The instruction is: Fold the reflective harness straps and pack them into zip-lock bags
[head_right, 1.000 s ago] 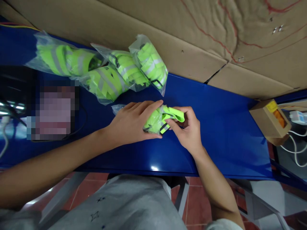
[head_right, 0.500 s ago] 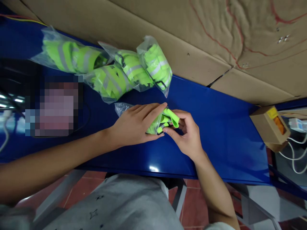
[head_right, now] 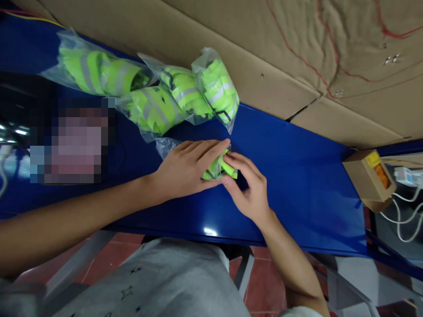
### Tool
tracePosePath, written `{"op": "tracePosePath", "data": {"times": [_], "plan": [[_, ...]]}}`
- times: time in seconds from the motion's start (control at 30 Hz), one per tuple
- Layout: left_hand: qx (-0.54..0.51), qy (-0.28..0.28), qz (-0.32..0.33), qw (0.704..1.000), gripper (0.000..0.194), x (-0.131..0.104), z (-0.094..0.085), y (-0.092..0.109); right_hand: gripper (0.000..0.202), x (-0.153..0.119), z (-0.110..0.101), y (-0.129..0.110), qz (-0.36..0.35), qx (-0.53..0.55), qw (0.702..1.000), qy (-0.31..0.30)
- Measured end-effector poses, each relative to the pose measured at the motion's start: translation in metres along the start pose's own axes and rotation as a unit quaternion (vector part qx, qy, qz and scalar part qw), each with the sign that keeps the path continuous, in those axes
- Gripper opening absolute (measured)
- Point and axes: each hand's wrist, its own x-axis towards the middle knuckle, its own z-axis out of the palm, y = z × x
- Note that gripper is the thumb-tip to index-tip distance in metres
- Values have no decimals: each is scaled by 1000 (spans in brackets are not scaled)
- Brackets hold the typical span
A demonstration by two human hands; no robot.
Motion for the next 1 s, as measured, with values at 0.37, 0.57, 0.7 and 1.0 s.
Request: {"op": "tracePosePath", "data": {"times": [0.37,0.57,0.7,1.0], "plan": [[73,-87,41,993,90,12,-12,7,46,-10,8,3,-33,61,996,-63],[49,-48,13,998,79,15,-6,15,55,-11,-4,19,-26,140,980,-142],[39,-29,-19,999,70,21,-4,28,55,-8,1,15,79,213,959,-172],[-163,-161,-17,973,106,27,-35,14,37,6,4,14,147,255,955,24]]}}
